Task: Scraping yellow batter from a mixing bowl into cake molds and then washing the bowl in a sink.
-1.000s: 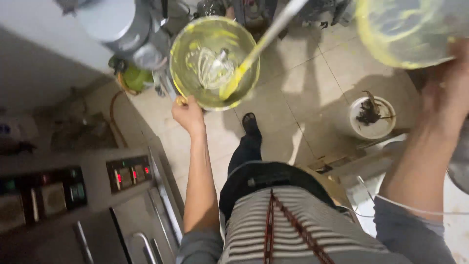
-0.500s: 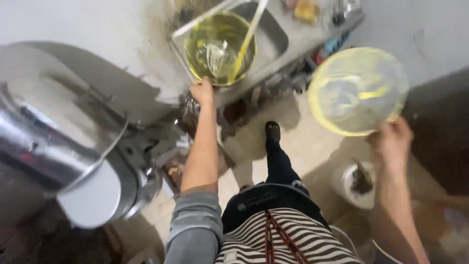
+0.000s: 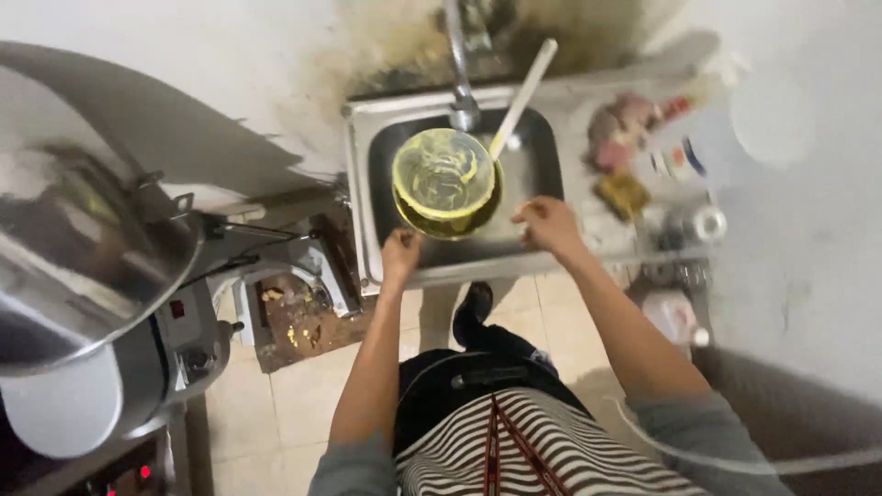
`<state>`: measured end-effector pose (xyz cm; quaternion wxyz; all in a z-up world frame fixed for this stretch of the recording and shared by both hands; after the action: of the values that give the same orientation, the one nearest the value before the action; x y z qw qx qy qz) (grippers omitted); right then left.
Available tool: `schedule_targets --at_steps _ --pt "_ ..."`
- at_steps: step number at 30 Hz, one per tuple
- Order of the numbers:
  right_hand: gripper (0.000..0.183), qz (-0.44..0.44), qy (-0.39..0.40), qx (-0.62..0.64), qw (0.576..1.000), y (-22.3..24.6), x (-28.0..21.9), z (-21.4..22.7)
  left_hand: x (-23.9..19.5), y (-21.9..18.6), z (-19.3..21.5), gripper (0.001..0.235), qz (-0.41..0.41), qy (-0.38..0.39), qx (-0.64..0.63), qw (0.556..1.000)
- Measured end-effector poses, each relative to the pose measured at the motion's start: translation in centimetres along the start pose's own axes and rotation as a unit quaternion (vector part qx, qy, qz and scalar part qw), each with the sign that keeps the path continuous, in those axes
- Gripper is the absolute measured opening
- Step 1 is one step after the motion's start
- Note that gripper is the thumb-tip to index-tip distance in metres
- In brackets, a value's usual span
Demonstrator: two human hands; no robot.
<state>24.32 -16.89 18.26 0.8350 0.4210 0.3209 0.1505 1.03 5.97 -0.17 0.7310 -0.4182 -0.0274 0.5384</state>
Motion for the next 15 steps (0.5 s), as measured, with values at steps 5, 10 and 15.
schedule_targets --at_steps 5,10,15 --pt "0.031 0.064 -0.01 0.25 0.966 5.9 14.9 1.5 -9.1 -6.2 7.2 0.043 0.022 -0.037 0.026 0.999" --pt "0.049 -0.037 -0.016 0.454 0.89 10.8 31.3 -7.0 -12.8 -14.9 8.5 0.036 -0.108 -0.084 -0.071 0.988" --pt "0.03 0.218 -0.204 0.296 0.907 1.7 28.2 2.5 -3.2 -14.8 -2.1 0.042 -0.06 0.018 -0.288 0.955"
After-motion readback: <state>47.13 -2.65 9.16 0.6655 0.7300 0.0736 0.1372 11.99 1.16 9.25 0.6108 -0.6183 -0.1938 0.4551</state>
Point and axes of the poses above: each hand's wrist, its own x-axis towards the middle knuckle, its own z-axis out of the back of the hand, y = z × x, the point moved 8 cm from there along x, towards the middle knuckle, and after that the axes turned 7 degrees about x, right-handed, at the moved point
